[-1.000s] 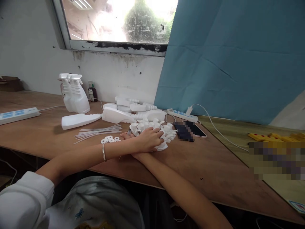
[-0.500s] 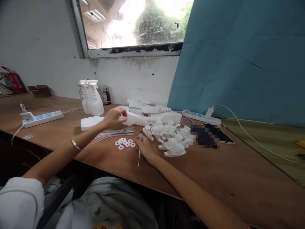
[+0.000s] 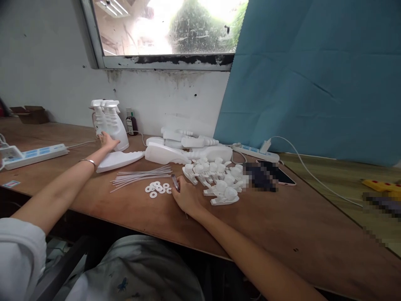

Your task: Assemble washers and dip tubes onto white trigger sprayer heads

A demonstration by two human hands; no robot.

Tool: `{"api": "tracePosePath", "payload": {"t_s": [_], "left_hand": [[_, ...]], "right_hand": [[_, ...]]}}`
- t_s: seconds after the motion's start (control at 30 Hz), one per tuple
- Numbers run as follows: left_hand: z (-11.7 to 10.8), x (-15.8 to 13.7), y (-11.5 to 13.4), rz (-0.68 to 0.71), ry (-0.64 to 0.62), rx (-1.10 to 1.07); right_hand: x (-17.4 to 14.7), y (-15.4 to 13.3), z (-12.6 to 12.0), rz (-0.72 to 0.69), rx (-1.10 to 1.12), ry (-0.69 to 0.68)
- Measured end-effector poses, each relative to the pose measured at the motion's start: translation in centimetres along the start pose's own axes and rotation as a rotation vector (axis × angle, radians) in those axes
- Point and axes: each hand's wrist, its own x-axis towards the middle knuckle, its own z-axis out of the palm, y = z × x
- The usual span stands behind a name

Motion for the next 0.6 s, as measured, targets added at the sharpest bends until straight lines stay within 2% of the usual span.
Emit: {"api": "tracePosePath", "payload": {"t_s": [0.1,0.2,0.37,0.6], "left_hand": [[0.7,0.9,-0.3,-0.321,0.06,0.081],[0.8,1.3,-0.4,-0.462,0.048,0.126],[0.4,1.3,-0.2,-0.524,0.04,0.18],[0.4,1.3,0.4,-0.516,0.032,0.2]], "right_hand": [[0.0,0.2,0.3,0.001,-0.18,-0.006],[-0.2,0.2,0.4,-0.01,-0.282,-0.027],[-0.3,0.0,0.3,-0.021,-0.35,-0.011],[-0.3,0.0,0.3,-0.037,-0.383,-0.001]]}}
